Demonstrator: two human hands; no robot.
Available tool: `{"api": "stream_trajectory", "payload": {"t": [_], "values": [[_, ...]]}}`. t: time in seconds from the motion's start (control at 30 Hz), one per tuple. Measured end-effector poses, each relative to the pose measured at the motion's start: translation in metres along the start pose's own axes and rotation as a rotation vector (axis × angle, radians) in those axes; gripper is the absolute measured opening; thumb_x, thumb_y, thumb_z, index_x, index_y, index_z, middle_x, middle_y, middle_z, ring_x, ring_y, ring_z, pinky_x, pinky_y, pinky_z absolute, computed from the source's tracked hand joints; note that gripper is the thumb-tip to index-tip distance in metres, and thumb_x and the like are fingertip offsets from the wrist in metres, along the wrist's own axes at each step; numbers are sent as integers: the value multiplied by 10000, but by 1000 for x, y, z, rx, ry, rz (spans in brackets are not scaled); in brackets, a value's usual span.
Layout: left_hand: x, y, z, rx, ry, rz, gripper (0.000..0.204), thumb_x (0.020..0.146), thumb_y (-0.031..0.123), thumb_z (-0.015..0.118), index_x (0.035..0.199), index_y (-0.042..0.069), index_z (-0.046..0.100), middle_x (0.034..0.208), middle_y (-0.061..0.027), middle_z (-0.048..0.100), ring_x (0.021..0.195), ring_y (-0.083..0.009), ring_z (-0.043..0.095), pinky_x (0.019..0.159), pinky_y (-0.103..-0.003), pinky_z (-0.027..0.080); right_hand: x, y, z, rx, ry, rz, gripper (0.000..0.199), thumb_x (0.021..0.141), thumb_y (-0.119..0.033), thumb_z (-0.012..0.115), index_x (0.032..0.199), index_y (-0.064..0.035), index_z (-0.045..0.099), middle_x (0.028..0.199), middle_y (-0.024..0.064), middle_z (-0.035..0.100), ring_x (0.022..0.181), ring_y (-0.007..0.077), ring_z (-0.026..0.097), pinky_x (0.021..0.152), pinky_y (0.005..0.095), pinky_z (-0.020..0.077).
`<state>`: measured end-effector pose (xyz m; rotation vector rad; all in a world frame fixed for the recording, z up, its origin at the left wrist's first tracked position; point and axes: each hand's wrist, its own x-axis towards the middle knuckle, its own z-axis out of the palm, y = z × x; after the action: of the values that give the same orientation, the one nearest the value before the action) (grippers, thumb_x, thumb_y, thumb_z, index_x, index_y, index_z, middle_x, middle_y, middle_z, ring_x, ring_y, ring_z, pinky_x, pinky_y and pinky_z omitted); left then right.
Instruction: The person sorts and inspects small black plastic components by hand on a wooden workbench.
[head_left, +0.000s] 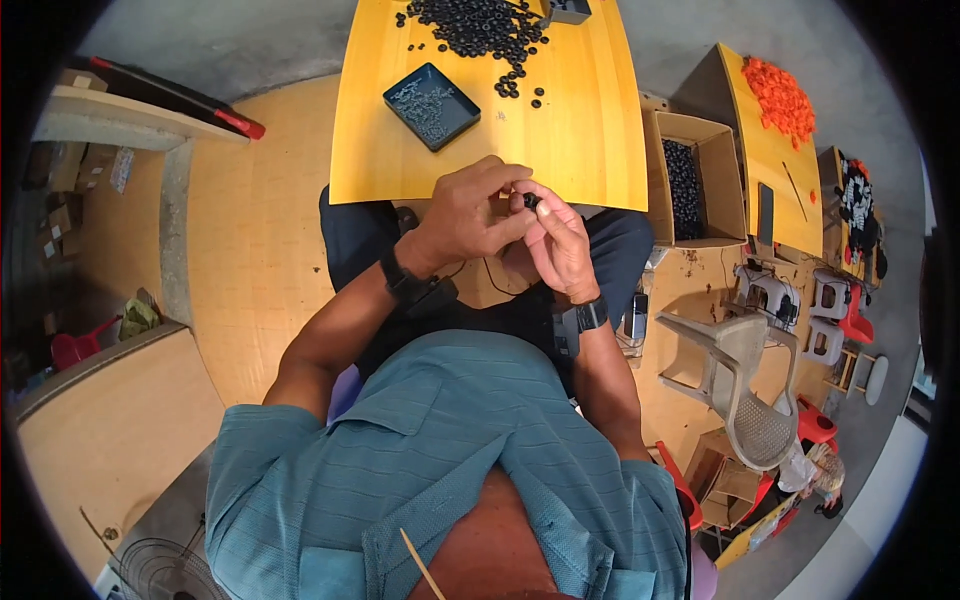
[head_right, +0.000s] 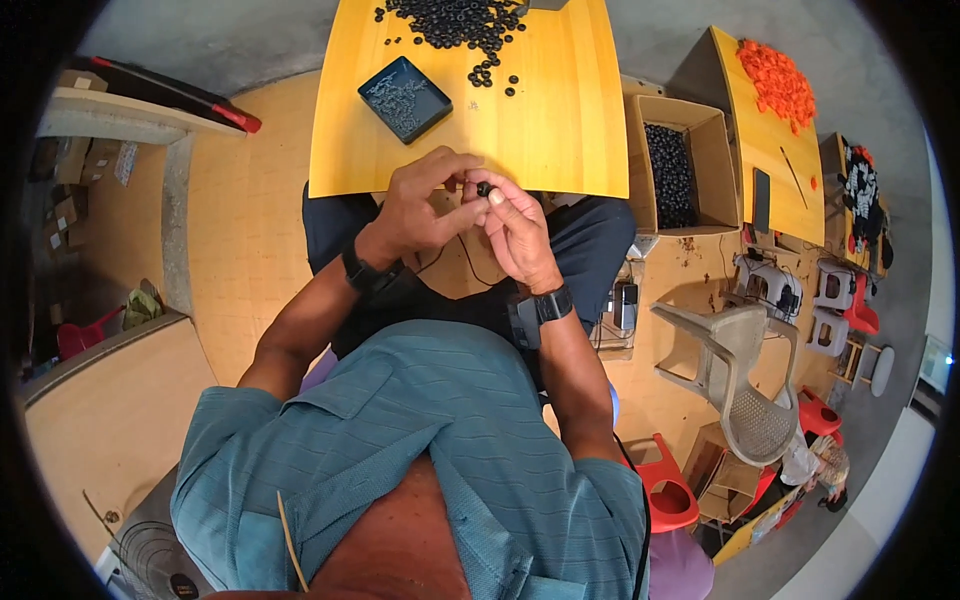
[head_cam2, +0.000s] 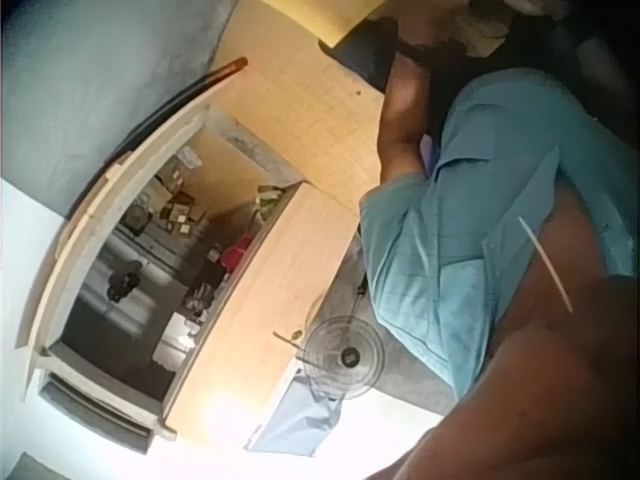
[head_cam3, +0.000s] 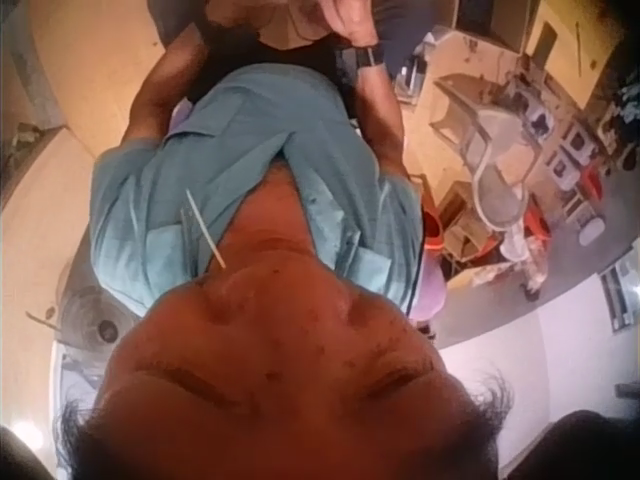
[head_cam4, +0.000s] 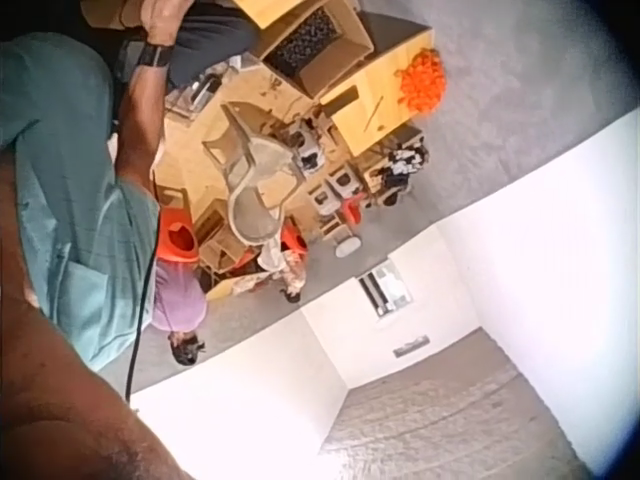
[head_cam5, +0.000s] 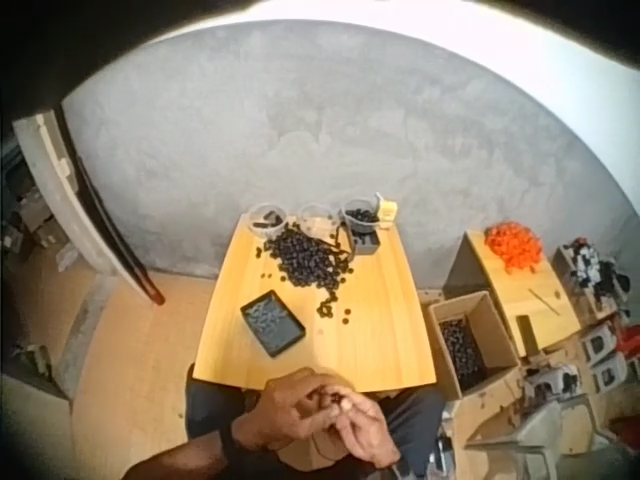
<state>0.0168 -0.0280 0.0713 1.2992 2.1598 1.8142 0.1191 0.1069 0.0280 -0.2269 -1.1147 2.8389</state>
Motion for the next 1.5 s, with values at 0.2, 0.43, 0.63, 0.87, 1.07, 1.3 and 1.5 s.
{"api": "stream_trajectory", "payload": {"t": [0.2, 0.43, 0.63, 0.87, 1.07, 1.3, 1.5], "values": [[-3, 8, 2, 149, -26, 38, 348, 714, 65, 779, 1055, 70, 708, 992, -110, 639, 820, -238, 656, 738, -313, 539, 1, -5, 6, 178, -5, -3, 376, 996, -143, 520, 1331, 28, 502, 1182, 121, 621, 1076, 228, 607, 973, 397, 479], [-1, 1, -1, 183, -93, 106, 295, 731, 74, 764, 1020, 68, 705, 1109, -136, 630, 939, -260, 656, 812, -337, 547, -5, 3, -1, 225, -56, 29, 420, 1001, -146, 501, 1374, 41, 456, 1213, 151, 611, 1102, 248, 623, 951, 400, 499], [-2, -2, 4, 148, -44, 146, 217, 708, 108, 742, 920, 94, 698, 1079, -109, 648, 875, -245, 666, 722, -327, 559, -8, 2, 8, 264, -6, 47, 422, 1004, -129, 486, 1376, 63, 439, 1236, 163, 605, 1129, 263, 617, 974, 416, 494], [-1, -10, 1, 73, -131, 164, 204, 698, 89, 744, 898, 72, 708, 1095, -108, 652, 854, -209, 670, 708, -295, 554, -8, 3, 3, 285, -42, 80, 380, 1012, -126, 474, 1330, 80, 471, 1219, 191, 608, 1124, 273, 620, 984, 423, 496], [-4, -13, -2, -77, -227, 13, 193, 749, 72, 742, 937, 48, 706, 1127, -111, 651, 849, -181, 668, 716, -277, 547, -7, 0, -2, 262, -107, 148, 348, 1017, -145, 484, 1281, 82, 509, 1179, 212, 624, 1084, 266, 641, 945, 419, 528], [-7, -16, -2, -143, -179, -11, 231, 758, 99, 748, 987, 69, 744, 1155, -119, 657, 846, -170, 681, 740, -285, 556, -6, 4, -2, 212, -62, 128, 360, 1020, -189, 509, 1268, 72, 526, 1141, 194, 642, 1047, 246, 654, 941, 425, 534], [-10, -15, -6, -157, -231, -58, 236, 752, 42, 754, 988, 35, 742, 1208, -130, 632, 907, -183, 660, 757, -287, 548, -7, 3, -5, 148, -91, 181, 400, 1016, -223, 530, 1293, 65, 523, 1138, 159, 649, 1050, 235, 654, 941, 413, 534]]}}
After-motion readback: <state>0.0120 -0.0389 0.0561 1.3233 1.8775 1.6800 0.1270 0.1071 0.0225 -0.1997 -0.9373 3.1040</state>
